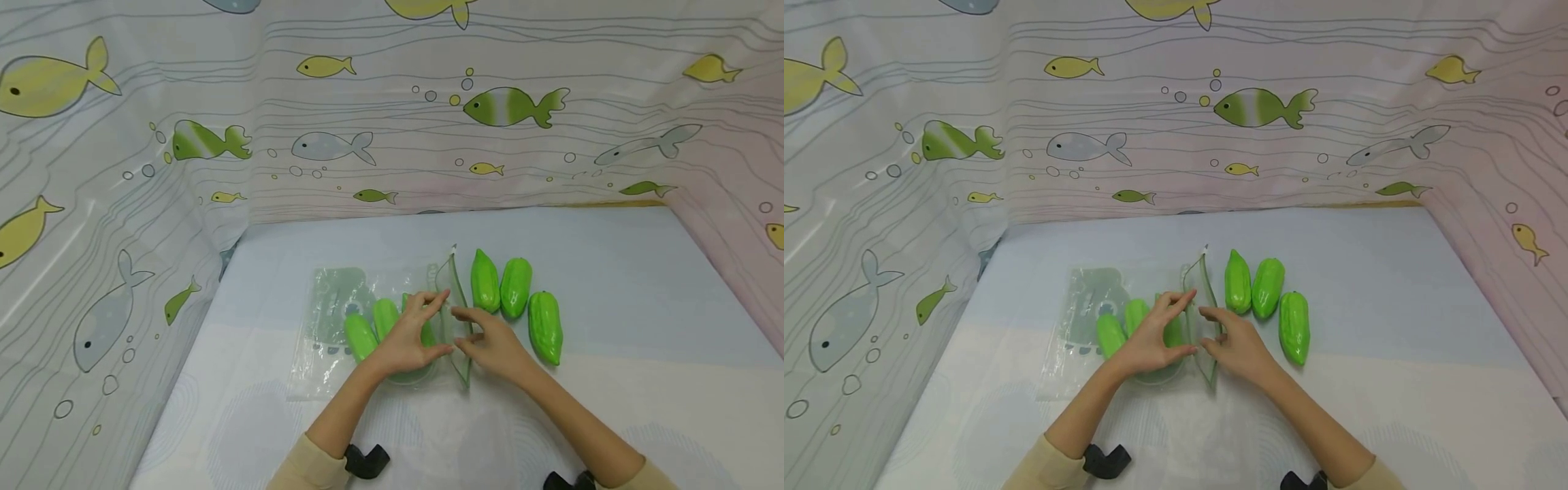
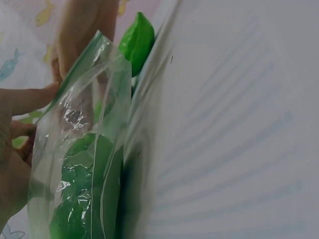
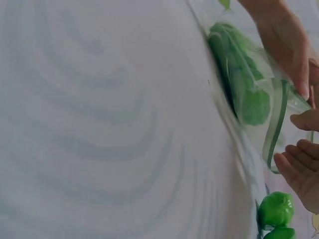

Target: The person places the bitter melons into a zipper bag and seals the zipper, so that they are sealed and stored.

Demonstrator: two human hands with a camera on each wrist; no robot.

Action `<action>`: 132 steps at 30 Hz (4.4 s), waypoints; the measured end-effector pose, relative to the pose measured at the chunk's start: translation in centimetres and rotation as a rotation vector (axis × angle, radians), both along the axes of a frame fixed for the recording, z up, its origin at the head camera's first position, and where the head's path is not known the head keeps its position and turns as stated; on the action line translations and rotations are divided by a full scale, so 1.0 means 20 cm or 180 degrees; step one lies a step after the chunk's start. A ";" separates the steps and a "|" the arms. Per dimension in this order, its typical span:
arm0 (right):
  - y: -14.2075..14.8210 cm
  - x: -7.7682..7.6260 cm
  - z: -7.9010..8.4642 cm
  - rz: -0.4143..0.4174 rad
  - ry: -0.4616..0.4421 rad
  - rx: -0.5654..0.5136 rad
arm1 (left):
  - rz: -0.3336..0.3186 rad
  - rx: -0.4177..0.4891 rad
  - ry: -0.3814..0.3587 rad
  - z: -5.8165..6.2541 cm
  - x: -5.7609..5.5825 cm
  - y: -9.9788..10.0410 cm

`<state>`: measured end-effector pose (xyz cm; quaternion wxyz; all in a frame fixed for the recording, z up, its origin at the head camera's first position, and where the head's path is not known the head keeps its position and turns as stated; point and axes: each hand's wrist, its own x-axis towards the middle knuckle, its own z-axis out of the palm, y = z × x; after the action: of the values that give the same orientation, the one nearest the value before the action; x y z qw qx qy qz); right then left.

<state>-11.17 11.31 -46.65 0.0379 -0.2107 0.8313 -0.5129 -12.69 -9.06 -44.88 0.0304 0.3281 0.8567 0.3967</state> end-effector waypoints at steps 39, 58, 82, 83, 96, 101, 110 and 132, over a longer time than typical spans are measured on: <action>0.49 0.08 0.04 -0.0854 0.1157 0.0337 | 0.0005 -0.0086 0.0076 -0.03 -0.01 0.00; 0.60 0.10 0.04 -0.0982 0.1190 0.0368 | -0.0010 -0.0110 0.0061 -0.04 -0.01 0.00; 0.59 0.06 -0.03 -0.1034 0.1148 0.0393 | 0.0018 -0.0157 0.0029 -0.04 -0.01 0.00; 0.59 0.06 -0.03 -0.1035 0.1161 0.0397 | 0.0020 -0.0161 0.0019 -0.05 -0.01 0.00; 0.60 0.05 -0.06 -0.1084 0.1178 0.0848 | 0.0036 -0.0145 -0.0036 -0.04 -0.01 0.00; 0.61 0.06 -0.03 -0.1068 0.1020 0.0951 | 0.0063 -0.0165 -0.0083 -0.04 -0.01 0.00; 0.65 0.07 -0.02 -0.1090 0.0654 0.1103 | 0.0062 -0.0137 -0.0066 -0.04 -0.01 0.00; 0.67 0.07 -0.03 -0.1567 0.0396 0.1065 | 0.0059 -0.0163 -0.0080 -0.04 -0.01 0.00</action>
<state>-9.85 24.63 -47.22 -0.1042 -0.0247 0.9311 -0.3486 -12.81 -8.98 -45.64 0.0459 0.3142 0.8692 0.3790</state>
